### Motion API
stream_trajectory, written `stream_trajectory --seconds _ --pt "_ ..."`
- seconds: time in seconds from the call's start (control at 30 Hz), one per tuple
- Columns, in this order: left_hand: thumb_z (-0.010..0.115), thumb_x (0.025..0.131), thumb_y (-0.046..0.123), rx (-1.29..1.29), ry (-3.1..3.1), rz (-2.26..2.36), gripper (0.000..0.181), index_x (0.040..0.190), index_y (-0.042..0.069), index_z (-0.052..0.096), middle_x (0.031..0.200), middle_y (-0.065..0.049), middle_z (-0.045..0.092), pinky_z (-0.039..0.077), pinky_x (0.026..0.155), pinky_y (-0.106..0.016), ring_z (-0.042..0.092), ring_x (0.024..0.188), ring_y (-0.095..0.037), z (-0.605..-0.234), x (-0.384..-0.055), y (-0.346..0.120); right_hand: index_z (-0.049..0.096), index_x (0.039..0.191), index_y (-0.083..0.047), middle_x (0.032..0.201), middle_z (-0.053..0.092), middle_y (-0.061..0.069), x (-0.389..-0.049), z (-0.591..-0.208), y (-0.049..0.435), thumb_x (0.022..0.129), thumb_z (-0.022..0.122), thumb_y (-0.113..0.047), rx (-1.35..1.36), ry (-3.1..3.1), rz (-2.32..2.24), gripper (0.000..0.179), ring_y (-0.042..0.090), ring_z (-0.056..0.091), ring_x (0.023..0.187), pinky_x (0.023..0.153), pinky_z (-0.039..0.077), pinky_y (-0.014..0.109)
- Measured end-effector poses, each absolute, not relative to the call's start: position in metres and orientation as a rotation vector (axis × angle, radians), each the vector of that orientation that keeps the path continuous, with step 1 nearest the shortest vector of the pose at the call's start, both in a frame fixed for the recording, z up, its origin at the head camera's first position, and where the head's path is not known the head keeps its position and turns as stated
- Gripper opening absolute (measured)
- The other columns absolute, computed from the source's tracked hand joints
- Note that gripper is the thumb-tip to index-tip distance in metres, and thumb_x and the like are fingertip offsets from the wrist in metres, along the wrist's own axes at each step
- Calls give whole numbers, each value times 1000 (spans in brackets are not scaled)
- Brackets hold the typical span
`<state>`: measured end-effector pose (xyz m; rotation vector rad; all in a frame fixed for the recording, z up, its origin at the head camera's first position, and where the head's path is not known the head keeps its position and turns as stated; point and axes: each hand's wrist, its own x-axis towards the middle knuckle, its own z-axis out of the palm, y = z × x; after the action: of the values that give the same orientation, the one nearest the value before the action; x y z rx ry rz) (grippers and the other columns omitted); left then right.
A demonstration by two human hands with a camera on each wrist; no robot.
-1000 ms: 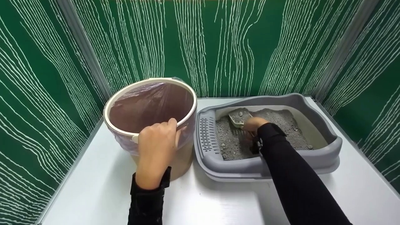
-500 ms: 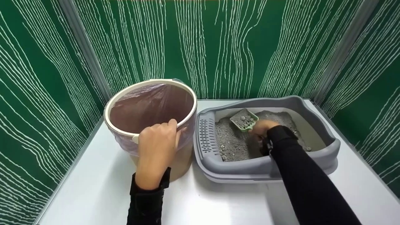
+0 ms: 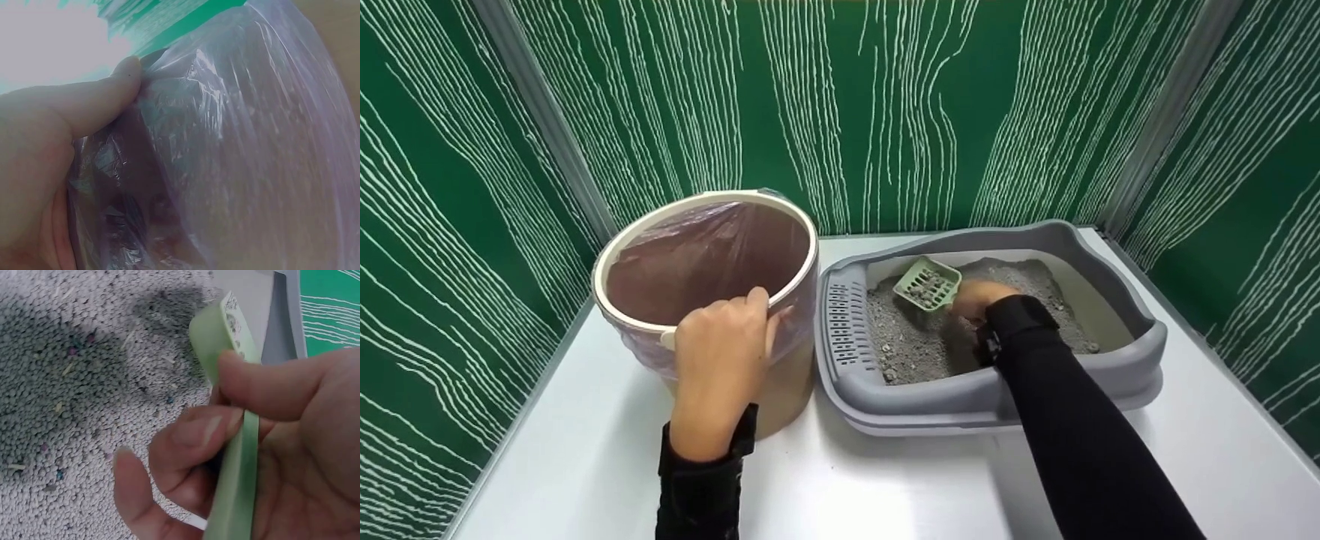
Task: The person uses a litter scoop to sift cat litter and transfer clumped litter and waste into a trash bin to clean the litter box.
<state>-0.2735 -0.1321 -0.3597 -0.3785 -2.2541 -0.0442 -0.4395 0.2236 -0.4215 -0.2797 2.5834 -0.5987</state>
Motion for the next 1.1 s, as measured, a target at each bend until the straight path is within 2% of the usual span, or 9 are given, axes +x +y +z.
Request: stream_trajectory --seconds 0.1,0.23,0.3,0.43,0.6,0.73,0.97,1.03,1.1 --pt "87 89 27 -378 -2251 -49 37 78 5 59 62 -10 63 45 45 -46 65 53 -36 -360 -274 -132 53 78 -12 58 43 -6 -438 -417 224 103 54 -16 -270 2514 -693 26 6 38 50 52 34 21" --pt "87 88 27 -380 -2237 -39 39 76 6 57 61 -10 62 44 45 -46 64 53 -36 -359 -274 -132 62 100 -6 65 48 -6 -437 -412 224 108 53 -23 -250 2414 -833 20 5 42 55 54 37 20" --pt "88 87 27 -376 -2235 -27 40 75 6 57 60 -10 61 44 45 -45 64 52 -35 -358 -275 -132 62 104 -7 68 49 -7 -437 -410 224 110 53 -27 -248 2375 -883 22 5 43 57 56 39 21" --pt "88 87 25 -378 -2239 -24 40 74 7 55 59 -9 60 44 45 -44 63 52 -34 -357 -274 -133 55 96 -12 66 43 -9 -437 -410 222 110 53 -31 -159 2277 -1010 23 5 40 55 56 40 23" --pt "87 88 25 -397 -2238 -46 39 75 6 55 60 -10 61 45 45 -46 64 52 -35 -358 -274 -133 46 90 -14 63 36 -10 -436 -412 222 109 49 -25 -93 2207 -1088 23 5 34 53 55 38 25" --pt "86 88 26 -397 -2235 -64 39 76 6 55 61 -11 62 44 45 -47 63 52 -37 -359 -274 -134 46 87 -16 64 39 -9 -436 -414 221 106 49 -25 -151 2282 -1002 22 6 35 54 55 37 23" --pt "87 88 24 -402 -2239 -69 38 77 5 57 61 -10 62 44 45 -46 63 52 -35 -361 -275 -134 59 94 -12 66 48 -7 -436 -416 223 100 58 -24 -184 2408 -918 14 5 43 52 50 39 20" --pt "87 88 26 -401 -2233 -66 38 76 6 56 60 -10 61 44 45 -45 63 51 -35 -360 -275 -134 60 100 -8 66 48 -6 -437 -417 223 100 57 -20 -191 2410 -924 13 5 43 53 51 39 20" --pt "85 89 27 -399 -2226 -66 40 76 6 55 60 -10 60 44 44 -45 62 50 -35 -360 -275 -134 61 109 -2 70 49 -5 -437 -418 222 101 58 -19 -206 2429 -907 19 6 44 57 54 40 20"
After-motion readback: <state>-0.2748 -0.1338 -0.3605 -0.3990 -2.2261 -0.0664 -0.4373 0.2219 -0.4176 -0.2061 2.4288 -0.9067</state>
